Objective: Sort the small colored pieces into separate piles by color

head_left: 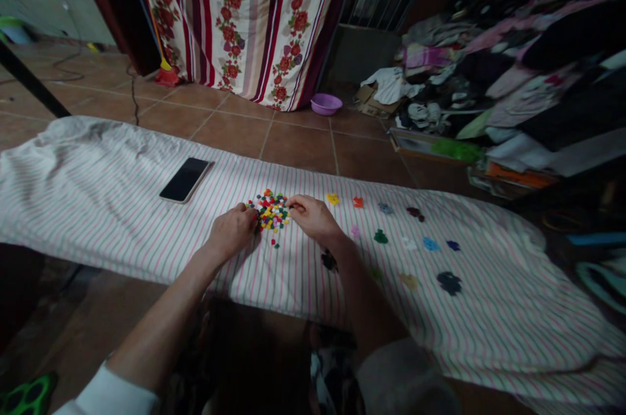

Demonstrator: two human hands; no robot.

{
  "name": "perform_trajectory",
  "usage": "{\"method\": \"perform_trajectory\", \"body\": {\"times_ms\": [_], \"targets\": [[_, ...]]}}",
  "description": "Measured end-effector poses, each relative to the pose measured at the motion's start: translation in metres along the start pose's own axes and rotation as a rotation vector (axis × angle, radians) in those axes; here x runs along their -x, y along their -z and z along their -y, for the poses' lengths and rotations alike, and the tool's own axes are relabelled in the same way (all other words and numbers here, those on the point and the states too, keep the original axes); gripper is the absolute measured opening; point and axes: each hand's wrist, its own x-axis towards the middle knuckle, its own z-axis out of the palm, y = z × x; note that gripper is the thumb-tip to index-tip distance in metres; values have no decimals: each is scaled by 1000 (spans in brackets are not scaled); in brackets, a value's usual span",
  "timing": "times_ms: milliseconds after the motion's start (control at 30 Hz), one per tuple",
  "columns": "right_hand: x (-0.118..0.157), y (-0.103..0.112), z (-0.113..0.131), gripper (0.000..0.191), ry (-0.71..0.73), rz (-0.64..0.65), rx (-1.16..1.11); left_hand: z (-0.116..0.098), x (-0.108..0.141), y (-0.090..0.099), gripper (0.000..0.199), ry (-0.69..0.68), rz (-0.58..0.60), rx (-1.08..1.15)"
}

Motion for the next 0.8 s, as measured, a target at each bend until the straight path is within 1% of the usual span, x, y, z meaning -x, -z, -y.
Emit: {"method": "perform_trajectory", "body": {"times_ms": [100,200,267,333,533,733,800], "targets": [[10,22,-3,27,-44,59,36,0,0,-2,32,-16,-17,-11],[23,40,-8,28,-117,177,72,1,1,-5,33,-30,-22,-26],[32,50,-14,27,-146,265,111,2,2,-5,34,-28,-30,-32],[40,56,-20,26,-142,322,171,1,3,-4,34,-17,-35,-33],[59,60,-36,22,-84,397,271,2,4,-1,36,-7,-43,-9],[68,60,-44,26,-45,369,271,1,5,2,37,6,-34,-38],[70,61,-46,27,-42,378,251,2,5,1,38,5,-35,-42]]}}
